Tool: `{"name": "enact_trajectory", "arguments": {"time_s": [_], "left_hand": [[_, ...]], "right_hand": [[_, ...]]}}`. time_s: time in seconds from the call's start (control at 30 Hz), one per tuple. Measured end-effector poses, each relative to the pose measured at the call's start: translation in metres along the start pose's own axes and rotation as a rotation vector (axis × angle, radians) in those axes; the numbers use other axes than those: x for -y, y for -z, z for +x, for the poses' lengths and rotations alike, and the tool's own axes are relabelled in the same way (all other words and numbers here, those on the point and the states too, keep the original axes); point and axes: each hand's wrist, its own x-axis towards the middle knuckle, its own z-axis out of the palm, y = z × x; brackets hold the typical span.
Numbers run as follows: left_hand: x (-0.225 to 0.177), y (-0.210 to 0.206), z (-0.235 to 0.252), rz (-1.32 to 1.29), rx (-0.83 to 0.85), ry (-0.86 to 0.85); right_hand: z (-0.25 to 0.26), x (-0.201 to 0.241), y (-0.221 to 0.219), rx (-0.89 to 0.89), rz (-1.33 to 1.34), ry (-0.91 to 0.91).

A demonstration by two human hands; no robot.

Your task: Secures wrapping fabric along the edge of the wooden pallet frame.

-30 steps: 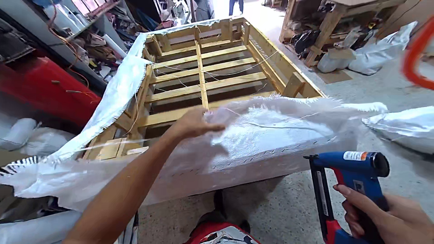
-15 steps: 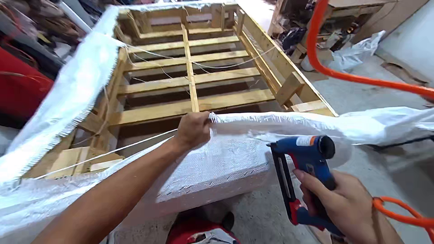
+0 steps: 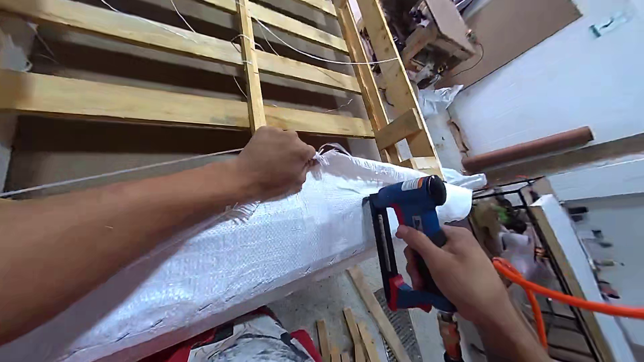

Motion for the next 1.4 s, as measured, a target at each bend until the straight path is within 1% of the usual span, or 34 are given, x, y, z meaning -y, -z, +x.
{"name": "enact_trajectory", "arguments": {"time_s": [0.07,0.1,0.17,0.27,0.47,0.6,0.7,0.8,0.87,0.93,1.0,1.03,1.07,1.1,1.13,1.2,1.23,1.27,1.33,1.37,1.4], "left_hand": [[0.007,0.009,0.009,-0.167,0.121,0.071],[0.011,0.008,0.011,-0.25,0.146,0.063],[0.02,0.002,0.012,-0.395,0.137,0.027],[0.028,-0.006,0.019,-0.456,0.137,-0.009],[0.031,-0.017,0.018,-0.582,0.135,0.008],[0.027,-0.011,0.015,-0.471,0.179,0.054],[0.026,-0.009,0.017,-0.455,0.191,0.056],[0.026,-0.004,0.019,-0.431,0.163,0.077],[0.029,0.011,0.015,-0.436,0.124,0.153],[0.027,0.043,-0.004,-0.376,0.197,0.224],[0.011,0.073,-0.043,-0.21,0.343,0.237],[0.002,0.08,-0.065,-0.115,0.414,0.259],[-0.006,0.083,-0.084,-0.048,0.471,0.291],[-0.009,0.088,-0.098,0.01,0.495,0.32],[-0.005,0.094,-0.105,0.056,0.496,0.341],[0.01,0.1,-0.104,0.078,0.434,0.366],[0.018,0.099,-0.101,0.063,0.367,0.346],[0.026,0.095,-0.103,0.046,0.265,0.253],[0.034,0.088,-0.114,0.08,-0.037,-0.088],[0.032,0.092,-0.116,0.121,-0.129,-0.233],[0.031,0.101,-0.114,0.165,-0.143,-0.31]], "right_hand": [[-0.009,0.006,-0.013,0.011,0.014,0.003],[-0.014,0.01,-0.019,0.025,0.02,0.009],[-0.021,0.018,-0.032,0.041,0.014,0.034],[-0.029,0.03,-0.05,0.065,0.028,0.066],[-0.043,0.056,-0.08,0.098,0.082,0.032],[-0.058,0.08,-0.104,0.113,-0.001,0.038],[-0.066,0.093,-0.118,0.11,-0.05,0.043],[-0.07,0.097,-0.11,0.08,-0.047,0.068],[-0.075,0.092,-0.092,0.015,-0.047,0.128],[-0.081,0.083,-0.071,-0.085,-0.148,0.241],[-0.087,0.07,-0.059,-0.212,-0.288,0.405],[-0.09,0.063,-0.055,-0.242,-0.313,0.47],[-0.093,0.058,-0.054,-0.241,-0.286,0.493],[-0.095,0.054,-0.055,-0.216,-0.196,0.488],[-0.095,0.049,-0.06,-0.179,-0.059,0.471],[-0.093,0.037,-0.074,-0.098,0.211,0.441],[-0.09,0.031,-0.081,-0.051,0.292,0.435],[-0.086,0.024,-0.086,-0.001,0.323,0.435],[-0.076,0.013,-0.095,0.061,0.257,0.469],[-0.073,0.011,-0.099,0.068,0.201,0.49],[-0.07,0.012,-0.103,0.066,0.144,0.52]]}}
